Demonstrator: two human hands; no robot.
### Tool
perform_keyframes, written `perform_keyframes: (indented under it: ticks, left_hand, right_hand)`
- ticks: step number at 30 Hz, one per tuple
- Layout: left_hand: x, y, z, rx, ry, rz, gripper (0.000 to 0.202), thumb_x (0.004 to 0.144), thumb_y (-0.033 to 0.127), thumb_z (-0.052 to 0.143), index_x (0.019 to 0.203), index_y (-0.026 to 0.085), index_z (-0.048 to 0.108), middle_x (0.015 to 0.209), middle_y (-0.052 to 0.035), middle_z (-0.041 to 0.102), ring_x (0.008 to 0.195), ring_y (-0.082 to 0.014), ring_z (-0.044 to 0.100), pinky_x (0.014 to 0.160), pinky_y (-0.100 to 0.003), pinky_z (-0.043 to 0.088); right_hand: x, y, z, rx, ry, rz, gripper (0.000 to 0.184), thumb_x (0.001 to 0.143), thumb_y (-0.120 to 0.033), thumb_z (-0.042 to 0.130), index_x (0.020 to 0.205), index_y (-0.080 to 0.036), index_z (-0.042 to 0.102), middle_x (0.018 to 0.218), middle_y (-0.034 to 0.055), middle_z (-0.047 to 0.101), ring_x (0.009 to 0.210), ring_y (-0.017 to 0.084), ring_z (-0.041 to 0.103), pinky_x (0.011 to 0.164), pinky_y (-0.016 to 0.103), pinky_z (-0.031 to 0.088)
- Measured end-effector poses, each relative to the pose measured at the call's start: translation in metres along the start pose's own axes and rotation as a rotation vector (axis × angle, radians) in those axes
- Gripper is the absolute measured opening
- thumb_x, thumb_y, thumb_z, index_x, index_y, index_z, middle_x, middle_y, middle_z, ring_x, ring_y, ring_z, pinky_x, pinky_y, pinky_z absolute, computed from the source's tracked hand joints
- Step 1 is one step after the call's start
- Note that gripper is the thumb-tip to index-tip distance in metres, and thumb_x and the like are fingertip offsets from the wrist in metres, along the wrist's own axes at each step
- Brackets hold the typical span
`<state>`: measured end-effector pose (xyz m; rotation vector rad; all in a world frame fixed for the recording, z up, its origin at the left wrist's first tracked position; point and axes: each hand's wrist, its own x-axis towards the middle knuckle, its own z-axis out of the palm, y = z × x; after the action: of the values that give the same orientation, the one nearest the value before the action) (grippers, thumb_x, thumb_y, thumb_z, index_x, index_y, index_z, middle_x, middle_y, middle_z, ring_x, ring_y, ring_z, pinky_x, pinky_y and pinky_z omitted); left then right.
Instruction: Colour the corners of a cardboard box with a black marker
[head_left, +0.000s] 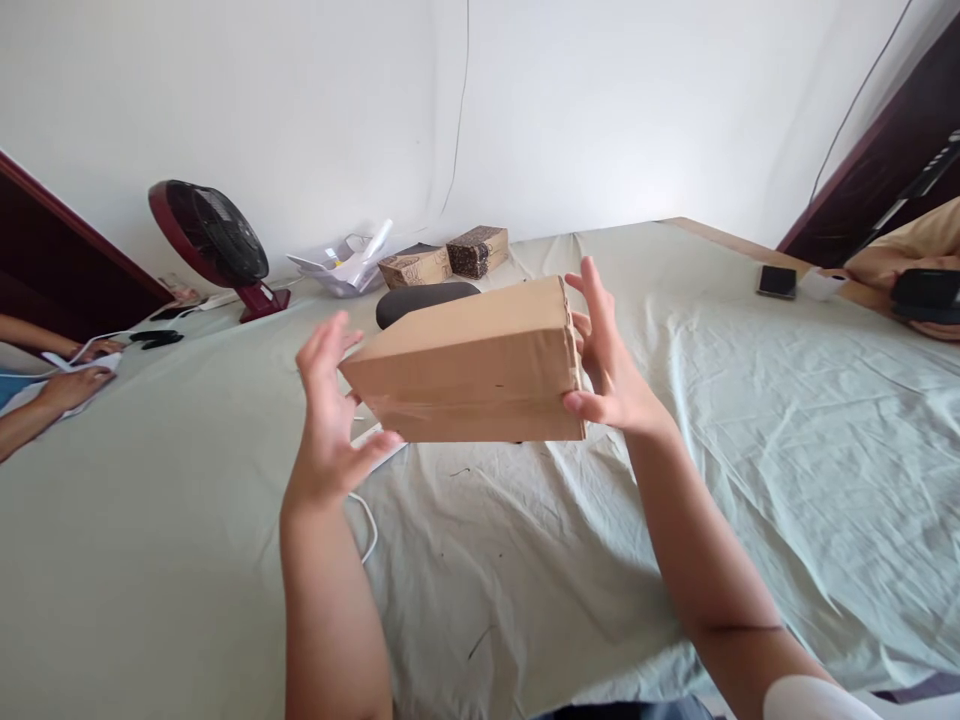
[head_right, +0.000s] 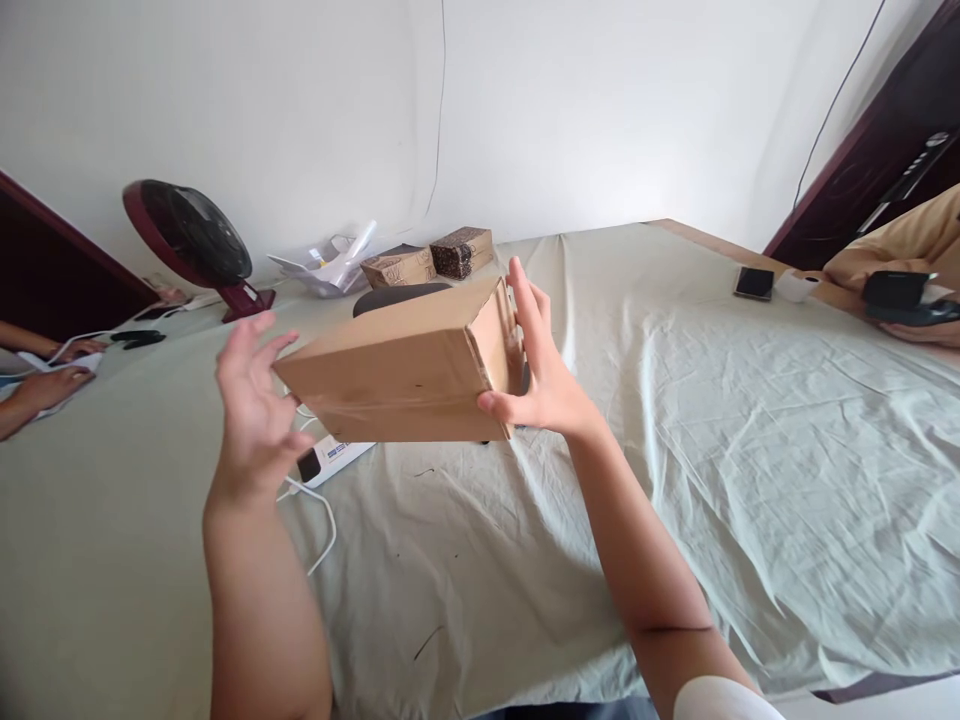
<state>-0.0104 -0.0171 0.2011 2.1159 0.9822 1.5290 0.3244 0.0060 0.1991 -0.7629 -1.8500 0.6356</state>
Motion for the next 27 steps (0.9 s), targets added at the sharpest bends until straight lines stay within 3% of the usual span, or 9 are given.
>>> perform_keyframes:
  ticks: [2, 4, 7, 10, 14, 17, 20, 24, 27]
  left_hand:
    - [-0.001, -0.011, 0.001, -0.295, 0.127, -0.238, 0.090, 0.088, 0.092, 0.057, 0.165, 0.048, 0.042, 0.181, -0.0005, 0.024, 0.165, -0.0404, 0.028, 0.120, -0.056, 0.051]
    - [-0.002, -0.018, 0.002, -0.475, 0.157, -0.492, 0.090, 0.092, 0.094, 0.042, 0.160, 0.036, 0.053, 0.173, -0.0069, 0.043, 0.161, -0.0400, 0.037, 0.120, -0.054, 0.051]
    - [-0.002, -0.021, 0.004, -0.539, 0.111, -0.680, 0.092, 0.086, 0.087, 0.058, 0.155, 0.026, 0.057, 0.156, -0.0136, 0.061, 0.151, -0.0435, 0.051, 0.120, -0.059, 0.052]
    - [0.001, -0.019, 0.004, -0.498, 0.133, -0.649, 0.094, 0.077, 0.070, 0.069, 0.159, 0.027, 0.053, 0.154, -0.0129, 0.062, 0.149, -0.0451, 0.053, 0.120, -0.064, 0.051]
    - [0.003, -0.011, 0.004, -0.392, -0.037, -0.436, 0.097, 0.078, 0.049, 0.070, 0.168, 0.034, 0.038, 0.161, -0.0052, 0.058, 0.157, -0.0386, 0.046, 0.130, -0.059, 0.043]
    - [0.002, -0.006, 0.002, -0.349, -0.083, -0.323, 0.097, 0.084, 0.048, 0.066, 0.171, 0.038, 0.026, 0.169, -0.0010, 0.050, 0.161, -0.0364, 0.040, 0.134, -0.055, 0.037]
    - [-0.002, -0.005, -0.001, -0.361, -0.121, -0.382, 0.092, 0.087, 0.056, 0.064, 0.171, 0.037, 0.029, 0.172, -0.0011, 0.045, 0.163, -0.0386, 0.036, 0.132, -0.056, 0.039]
    - [-0.009, -0.013, -0.006, -0.448, -0.235, -0.561, 0.099, 0.086, 0.086, 0.058, 0.167, 0.033, 0.037, 0.164, -0.0084, 0.054, 0.158, -0.0451, 0.042, 0.124, -0.062, 0.048]
    - [-0.010, -0.018, -0.007, -0.475, -0.309, -0.543, 0.114, 0.078, 0.080, 0.076, 0.171, 0.036, 0.027, 0.160, -0.0094, 0.057, 0.154, -0.0460, 0.047, 0.123, -0.063, 0.048]
  right_hand:
    - [0.000, -0.001, 0.001, -0.057, 0.019, -0.056, 0.155, 0.060, -0.106, 0.067, 0.174, -0.042, -0.016, 0.183, 0.0043, -0.003, 0.169, 0.049, -0.003, 0.130, 0.074, 0.027]
    - [0.000, -0.002, 0.001, -0.097, -0.012, -0.083, 0.155, 0.058, -0.108, 0.065, 0.175, -0.041, -0.013, 0.183, 0.0035, -0.003, 0.169, 0.048, -0.006, 0.132, 0.075, 0.022]
    - [0.000, -0.003, 0.000, -0.079, -0.118, -0.084, 0.146, 0.066, -0.102, 0.070, 0.177, -0.040, -0.002, 0.184, 0.0011, -0.004, 0.169, 0.044, -0.014, 0.135, 0.070, 0.018]
    - [0.000, 0.000, -0.001, -0.002, -0.161, -0.042, 0.137, 0.073, -0.099, 0.068, 0.177, -0.039, 0.002, 0.184, -0.0019, -0.009, 0.170, 0.040, -0.018, 0.138, 0.065, 0.011]
    - [0.002, 0.012, 0.006, 0.216, -0.060, 0.125, 0.123, 0.084, -0.096, 0.057, 0.176, -0.042, -0.006, 0.184, -0.0060, -0.015, 0.172, 0.036, -0.011, 0.138, 0.064, 0.012]
    - [0.004, 0.019, 0.013, 0.423, 0.016, 0.399, 0.126, 0.086, -0.083, 0.064, 0.174, -0.041, -0.017, 0.185, 0.0017, 0.007, 0.168, 0.038, 0.025, 0.133, 0.066, 0.031]
    - [0.005, 0.021, 0.015, 0.532, 0.054, 0.575, 0.129, 0.082, -0.073, 0.071, 0.176, -0.035, -0.009, 0.175, 0.0087, 0.037, 0.154, 0.041, 0.048, 0.129, 0.068, 0.038]
    - [0.003, 0.017, 0.008, 0.413, 0.172, 0.383, 0.118, 0.076, -0.075, 0.074, 0.174, -0.036, 0.022, 0.173, 0.0074, 0.039, 0.158, 0.043, 0.040, 0.131, 0.067, 0.034]
    - [0.001, 0.014, 0.002, 0.202, 0.153, 0.159, 0.120, 0.073, -0.085, 0.072, 0.174, -0.039, 0.024, 0.175, 0.0051, 0.035, 0.164, 0.043, 0.028, 0.134, 0.066, 0.027]
